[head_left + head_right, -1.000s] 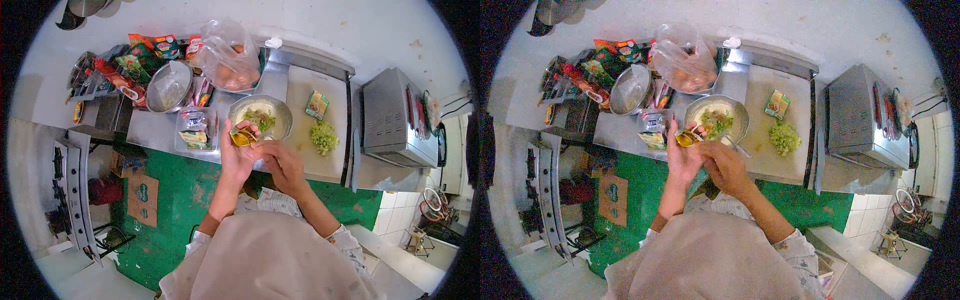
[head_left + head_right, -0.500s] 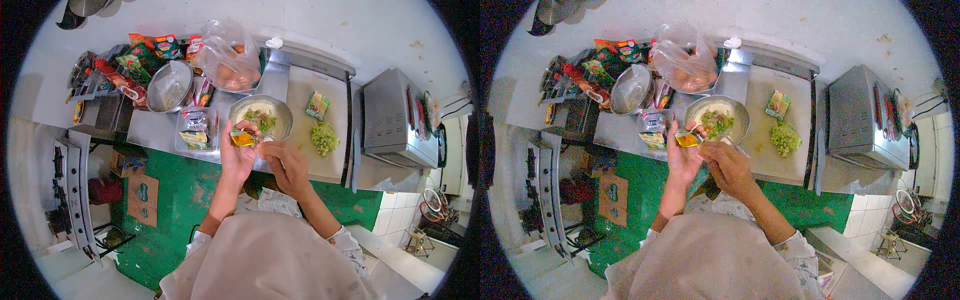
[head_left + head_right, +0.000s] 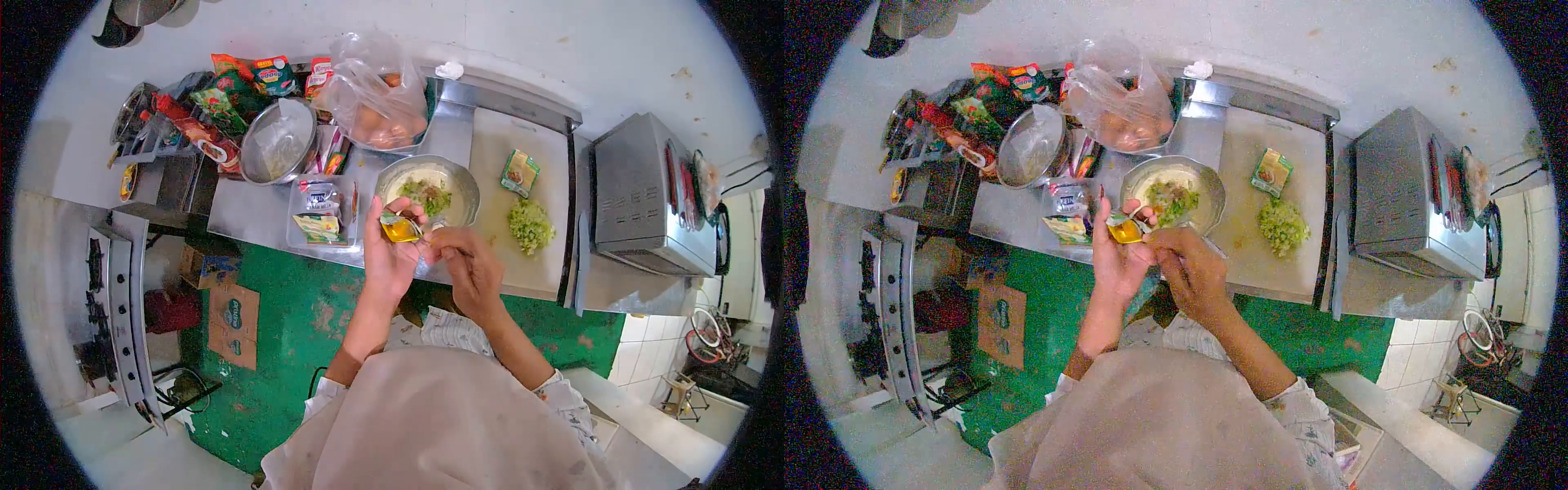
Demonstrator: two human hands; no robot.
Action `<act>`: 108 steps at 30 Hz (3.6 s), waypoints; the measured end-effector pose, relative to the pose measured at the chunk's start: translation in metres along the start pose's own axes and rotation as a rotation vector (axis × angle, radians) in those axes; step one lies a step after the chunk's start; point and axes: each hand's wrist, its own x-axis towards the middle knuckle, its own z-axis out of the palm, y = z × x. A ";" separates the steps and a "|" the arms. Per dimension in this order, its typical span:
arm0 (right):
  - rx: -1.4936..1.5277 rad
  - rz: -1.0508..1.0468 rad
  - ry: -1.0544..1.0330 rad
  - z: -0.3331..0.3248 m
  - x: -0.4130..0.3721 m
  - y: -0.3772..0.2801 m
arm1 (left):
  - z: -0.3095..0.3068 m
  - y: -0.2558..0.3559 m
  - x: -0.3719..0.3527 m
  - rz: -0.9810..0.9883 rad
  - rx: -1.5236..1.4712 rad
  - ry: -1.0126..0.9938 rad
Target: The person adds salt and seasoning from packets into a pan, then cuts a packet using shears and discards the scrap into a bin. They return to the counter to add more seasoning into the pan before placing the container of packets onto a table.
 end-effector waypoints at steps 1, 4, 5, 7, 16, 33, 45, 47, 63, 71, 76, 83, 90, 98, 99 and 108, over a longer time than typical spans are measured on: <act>0.059 0.058 0.036 0.001 -0.001 0.001 | 0.001 -0.001 0.000 0.004 0.003 0.026; 0.175 0.074 0.069 0.001 -0.001 0.011 | 0.005 -0.001 -0.001 -0.001 0.007 0.076; 0.175 0.074 0.069 0.002 0.000 0.011 | 0.005 -0.001 -0.001 -0.011 0.008 0.102; 0.418 0.261 0.211 0.004 0.003 0.005 | 0.001 -0.002 0.002 -0.007 0.006 0.090; 0.817 0.463 0.369 0.002 0.011 0.018 | -0.004 -0.001 0.005 0.010 0.043 0.126; -0.466 -0.020 0.050 -0.034 -0.003 0.124 | -0.049 0.035 0.014 0.133 -0.059 0.209; 0.483 0.292 0.782 -0.100 -0.026 0.157 | -0.042 0.028 0.012 0.107 -0.044 0.218; 0.498 0.315 0.812 -0.104 -0.043 0.177 | -0.038 0.025 0.014 0.094 -0.050 0.208; 0.788 0.497 0.930 -0.084 -0.071 0.214 | -0.007 -0.032 0.020 -0.096 -0.097 0.131; -0.189 0.626 0.517 -0.087 -0.065 0.232 | 0.006 -0.049 0.022 -0.108 -0.040 0.153; -0.752 0.273 0.321 -0.094 -0.072 0.223 | 0.014 -0.061 0.024 -0.131 -0.049 0.130; -0.250 0.240 0.366 -0.115 -0.035 0.102 | 0.047 -0.089 0.024 -0.211 -0.072 0.072; -0.533 -0.183 0.168 -0.142 -0.003 0.058 | 0.072 -0.133 0.031 -0.303 -0.005 -0.010; -0.418 -0.032 0.213 -0.176 0.004 0.064 | 0.090 -0.153 0.030 -0.175 0.266 0.075; -0.416 -0.034 0.210 -0.181 0.005 0.065 | 0.090 -0.154 0.030 -0.171 0.266 0.076; -0.329 0.087 0.160 -0.194 0.008 0.066 | 0.083 -0.156 0.042 0.219 0.796 -0.140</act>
